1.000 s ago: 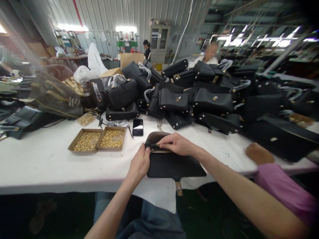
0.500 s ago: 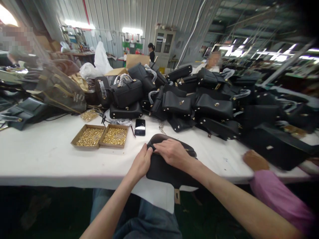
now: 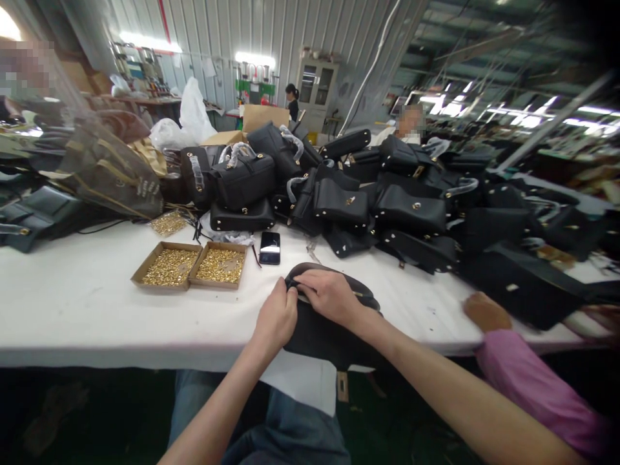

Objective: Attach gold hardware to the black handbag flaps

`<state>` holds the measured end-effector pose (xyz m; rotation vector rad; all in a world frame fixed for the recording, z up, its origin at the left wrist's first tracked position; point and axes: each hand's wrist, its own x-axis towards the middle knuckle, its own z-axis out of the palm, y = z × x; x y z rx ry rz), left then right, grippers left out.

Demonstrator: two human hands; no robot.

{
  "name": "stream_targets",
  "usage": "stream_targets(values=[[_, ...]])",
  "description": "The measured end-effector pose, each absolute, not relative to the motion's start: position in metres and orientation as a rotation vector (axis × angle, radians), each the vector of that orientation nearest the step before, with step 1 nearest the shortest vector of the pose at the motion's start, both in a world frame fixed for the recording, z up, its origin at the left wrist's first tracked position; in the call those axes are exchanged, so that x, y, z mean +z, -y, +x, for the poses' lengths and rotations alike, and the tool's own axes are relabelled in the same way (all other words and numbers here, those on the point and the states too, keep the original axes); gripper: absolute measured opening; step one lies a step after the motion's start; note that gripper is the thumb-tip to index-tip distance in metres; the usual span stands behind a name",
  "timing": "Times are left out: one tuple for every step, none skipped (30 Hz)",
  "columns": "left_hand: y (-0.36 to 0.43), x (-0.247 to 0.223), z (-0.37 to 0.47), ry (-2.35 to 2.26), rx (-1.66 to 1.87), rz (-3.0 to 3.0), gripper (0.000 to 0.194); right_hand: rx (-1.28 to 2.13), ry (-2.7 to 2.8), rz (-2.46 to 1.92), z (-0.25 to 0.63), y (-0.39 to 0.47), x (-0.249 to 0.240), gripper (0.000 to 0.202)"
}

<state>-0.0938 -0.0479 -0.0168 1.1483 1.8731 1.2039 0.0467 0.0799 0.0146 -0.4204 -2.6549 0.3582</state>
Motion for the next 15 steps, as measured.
stream_targets(values=[[0.048,-0.015,-0.092,-1.909,1.184,1.146,0.041,0.317,2.671,-0.407,0.046,-0.079,0.014,0.026],[0.048,-0.013,-0.091,-1.942,1.163,1.146,0.04,0.277,2.684,-0.393,0.045,-0.079,0.013,0.026],[0.048,-0.011,-0.09,-1.969,1.143,1.145,0.039,0.243,2.694,-0.378,0.045,-0.079,0.012,0.025],[0.048,-0.009,-0.089,-1.996,1.123,1.149,0.041,0.221,2.699,-0.362,0.044,-0.08,0.011,0.025],[0.049,-0.007,-0.088,-2.028,1.1,1.16,0.043,0.213,2.7,-0.347,0.044,-0.08,0.011,0.025],[0.05,-0.005,-0.087,-2.07,1.071,1.185,0.047,0.217,2.694,-0.336,0.045,-0.082,0.011,0.025],[0.051,-0.003,-0.086,-2.117,1.042,1.227,0.05,0.232,2.683,-0.33,0.045,-0.083,0.011,0.025],[0.052,0.0,-0.086,-2.164,1.015,1.288,0.051,0.254,2.672,-0.327,0.046,-0.085,0.012,0.024],[0.054,0.002,-0.085,-2.203,0.993,1.365,0.052,0.275,2.664,-0.326,0.047,-0.086,0.013,0.023],[0.055,0.005,-0.085,-2.228,0.978,1.444,0.051,0.29,2.663,-0.326,0.048,-0.088,0.014,0.022],[0.056,0.008,-0.084,-2.237,0.965,1.516,0.052,0.299,2.668,-0.326,0.048,-0.089,0.015,0.02],[0.057,0.011,-0.084,-2.234,0.942,1.576,0.054,0.298,2.677,-0.326,0.048,-0.091,0.016,0.019],[0.056,0.015,-0.084,-2.23,0.905,1.616,0.058,0.29,2.689,-0.326,0.048,-0.091,0.016,0.02],[0.055,0.018,-0.084,-2.228,0.855,1.633,0.061,0.279,2.698,-0.326,0.047,-0.092,0.016,0.022],[0.054,0.022,-0.084,-2.224,0.806,1.637,0.063,0.271,2.705,-0.329,0.046,-0.092,0.015,0.024]])
